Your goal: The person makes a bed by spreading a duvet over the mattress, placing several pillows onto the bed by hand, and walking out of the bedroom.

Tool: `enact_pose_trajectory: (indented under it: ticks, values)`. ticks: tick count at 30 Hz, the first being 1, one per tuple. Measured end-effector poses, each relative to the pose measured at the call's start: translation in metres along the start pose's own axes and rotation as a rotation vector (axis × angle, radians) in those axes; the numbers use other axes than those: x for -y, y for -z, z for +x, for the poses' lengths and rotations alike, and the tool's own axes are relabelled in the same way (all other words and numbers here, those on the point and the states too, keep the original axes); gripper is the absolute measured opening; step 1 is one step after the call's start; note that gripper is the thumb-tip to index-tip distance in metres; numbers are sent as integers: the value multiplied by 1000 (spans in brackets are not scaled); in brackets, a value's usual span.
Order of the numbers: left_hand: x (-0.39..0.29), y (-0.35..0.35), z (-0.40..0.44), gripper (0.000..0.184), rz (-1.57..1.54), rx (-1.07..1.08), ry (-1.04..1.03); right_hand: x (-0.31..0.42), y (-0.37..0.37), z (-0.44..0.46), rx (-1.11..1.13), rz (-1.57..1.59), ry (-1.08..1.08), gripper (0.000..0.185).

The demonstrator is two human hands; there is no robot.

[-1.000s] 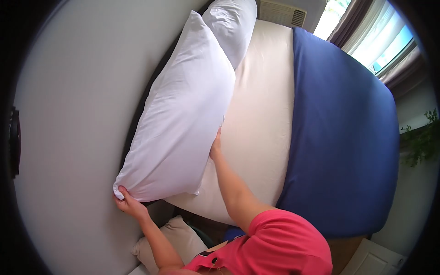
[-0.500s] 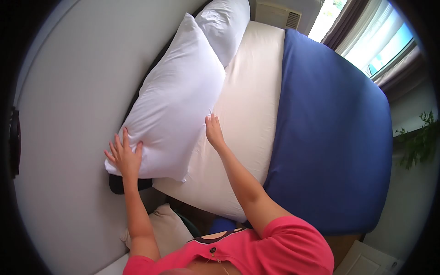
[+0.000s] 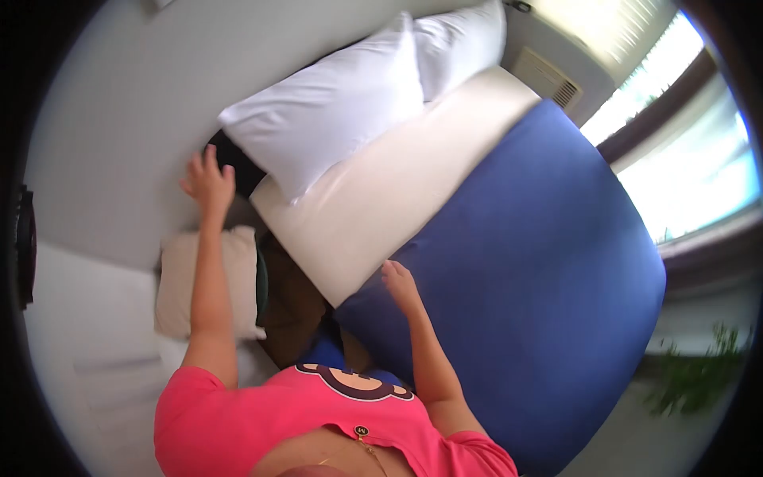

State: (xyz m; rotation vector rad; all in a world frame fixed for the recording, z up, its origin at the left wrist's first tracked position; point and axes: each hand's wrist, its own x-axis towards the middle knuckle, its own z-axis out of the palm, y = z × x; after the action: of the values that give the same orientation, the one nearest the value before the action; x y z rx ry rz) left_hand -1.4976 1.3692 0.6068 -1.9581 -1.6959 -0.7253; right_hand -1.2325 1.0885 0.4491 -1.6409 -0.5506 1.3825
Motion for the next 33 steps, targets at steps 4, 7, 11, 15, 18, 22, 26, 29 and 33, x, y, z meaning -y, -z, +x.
enact_pose_trajectory:
  ticks: [4,7,11,15,18,22,26,29,33]
  values:
    - [19,35,-167,37,-253,413,161,-33,-11,-14,136,-111,-45,42]
    - [33,93,-277,43,-334,1011,54,-50,-39,-25,326,-209,-67,38]
    - [50,157,-431,48,-676,1289,308,-74,-76,-34,671,-537,-116,40]
    - [53,202,-598,44,-652,756,930,-105,-114,-55,851,-839,-137,40]
    - [44,256,-714,33,-528,-60,1447,-106,-143,-81,910,-978,-106,40]
    - [29,380,-858,50,-234,-1580,2075,-145,-179,-128,912,-974,-56,39]
    - [29,520,-956,80,-235,-2316,1864,-190,-190,-228,1042,-965,3,39]
    - [50,567,-996,87,-646,-2271,1731,-210,-195,-310,1317,-1138,6,39]
    - [76,572,-1018,79,-886,-2100,1919,-228,-197,-356,1506,-1300,105,37]
